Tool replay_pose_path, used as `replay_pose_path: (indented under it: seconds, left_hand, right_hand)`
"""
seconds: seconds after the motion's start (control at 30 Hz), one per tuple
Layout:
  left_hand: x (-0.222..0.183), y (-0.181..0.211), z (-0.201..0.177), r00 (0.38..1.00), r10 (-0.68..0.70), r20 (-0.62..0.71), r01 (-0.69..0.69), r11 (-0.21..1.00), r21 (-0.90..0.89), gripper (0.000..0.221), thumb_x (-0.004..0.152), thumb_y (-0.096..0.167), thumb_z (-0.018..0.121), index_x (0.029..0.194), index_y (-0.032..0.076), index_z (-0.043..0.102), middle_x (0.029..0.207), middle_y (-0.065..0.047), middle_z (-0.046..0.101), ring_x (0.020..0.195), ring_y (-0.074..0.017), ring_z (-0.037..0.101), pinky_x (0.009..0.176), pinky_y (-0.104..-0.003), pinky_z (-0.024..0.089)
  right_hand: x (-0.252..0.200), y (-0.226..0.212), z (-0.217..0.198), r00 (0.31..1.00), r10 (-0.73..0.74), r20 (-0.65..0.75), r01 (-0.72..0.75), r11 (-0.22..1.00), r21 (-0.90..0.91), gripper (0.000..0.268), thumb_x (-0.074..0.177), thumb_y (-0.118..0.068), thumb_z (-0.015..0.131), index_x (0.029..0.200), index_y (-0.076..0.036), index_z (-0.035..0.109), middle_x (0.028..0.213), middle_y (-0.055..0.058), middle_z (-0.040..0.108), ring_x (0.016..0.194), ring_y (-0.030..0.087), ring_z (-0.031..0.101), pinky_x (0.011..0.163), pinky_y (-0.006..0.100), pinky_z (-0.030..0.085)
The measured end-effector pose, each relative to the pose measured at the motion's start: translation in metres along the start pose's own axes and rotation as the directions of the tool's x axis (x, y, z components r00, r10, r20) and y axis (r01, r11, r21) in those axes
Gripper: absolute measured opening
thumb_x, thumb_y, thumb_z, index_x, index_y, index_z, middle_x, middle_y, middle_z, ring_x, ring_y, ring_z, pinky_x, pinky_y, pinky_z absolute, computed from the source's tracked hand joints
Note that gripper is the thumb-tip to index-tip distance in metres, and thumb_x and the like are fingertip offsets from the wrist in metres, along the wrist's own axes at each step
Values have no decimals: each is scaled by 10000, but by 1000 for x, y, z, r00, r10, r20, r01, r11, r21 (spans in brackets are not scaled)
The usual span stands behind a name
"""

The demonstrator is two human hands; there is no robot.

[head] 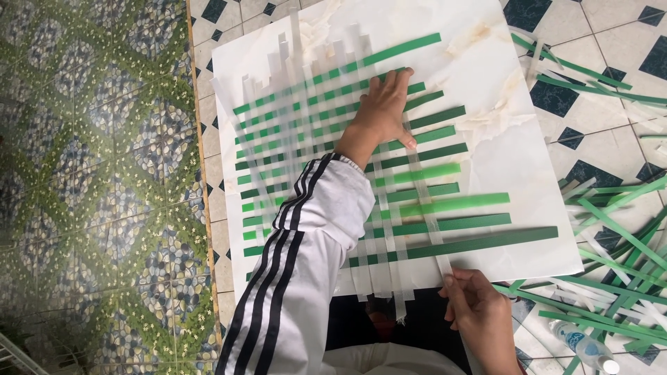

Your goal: Weaving green and white plastic strips together on a flat board to create a patterned mat.

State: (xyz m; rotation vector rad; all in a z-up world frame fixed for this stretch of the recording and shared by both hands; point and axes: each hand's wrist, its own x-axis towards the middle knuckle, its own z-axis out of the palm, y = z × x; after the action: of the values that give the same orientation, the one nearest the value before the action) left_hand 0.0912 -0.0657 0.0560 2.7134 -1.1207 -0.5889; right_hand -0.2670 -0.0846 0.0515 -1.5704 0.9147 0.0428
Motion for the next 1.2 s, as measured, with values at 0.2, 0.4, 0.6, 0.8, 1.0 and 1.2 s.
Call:
replay_pose_path:
  seconds: [0.2, 0.4, 0.6, 0.8, 1.0, 1.2]
  left_hand:
    - [-6, -19, 19, 984, 82, -156, -94, 993, -72, 1353, 480, 398, 1058, 1476, 82, 198, 1374, -133, 407, 1299, -422, 350, 1025, -516, 394]
    - [-25, -21, 25, 934, 141, -328, -213, 958, -194, 1301, 513, 349, 1034, 1473, 42, 212, 1192, -113, 582, 1178, -316, 535, 1082, -441, 382]
    - [-31, -18, 21, 959, 71, -276, -156, 942, -299, 1215, 556, 300, 1000, 1470, 79, 230, 1260, -104, 559, 1248, -316, 478, 979, -411, 477]
    - [-33, -11, 16, 971, 35, -238, -115, 938, -328, 1202, 559, 258, 1001, 1458, 52, 230, 1293, -136, 543, 1283, -307, 439, 1023, -407, 446]
    - [-31, -12, 16, 970, 45, -238, -120, 942, -313, 1228, 539, 283, 1017, 1458, 56, 235, 1302, -134, 529, 1290, -323, 429, 1043, -418, 431]
    - [-28, -9, 16, 977, 25, -213, -92, 946, -310, 1241, 516, 292, 1027, 1448, 57, 242, 1333, -120, 484, 1261, -316, 423, 989, -411, 471]
  right_hand:
    - [-1, 1, 0, 1000, -13, 10, 13, 1000, 21, 168, 902, -152, 615, 947, -1, 675, 671, 83, 708, 399, 156, 569, 343, 276, 515]
    - [-3, -2, 0, 1000, -6, -16, 6, 1000, 16, 170, 901, -156, 621, 941, 0, 676, 684, 77, 708, 401, 165, 561, 347, 285, 525]
    - [-3, 0, -1, 1000, -1, -21, 1, 1000, 14, 172, 898, -153, 629, 943, 2, 687, 668, 86, 714, 410, 157, 570, 355, 281, 528]
    - [-2, 3, -2, 1000, 14, -21, -14, 1000, 14, 143, 906, -151, 625, 901, -11, 656, 670, 82, 720, 411, 168, 588, 361, 291, 532]
    - [2, 2, -4, 1000, 2, -31, -4, 999, -52, 152, 873, -144, 666, 779, -28, 637, 543, 76, 703, 367, 169, 586, 441, 261, 517]
    - [4, 4, -5, 999, 35, -36, -39, 995, -91, 168, 852, -127, 688, 715, -43, 640, 541, 73, 728, 424, 156, 645, 527, 250, 534]
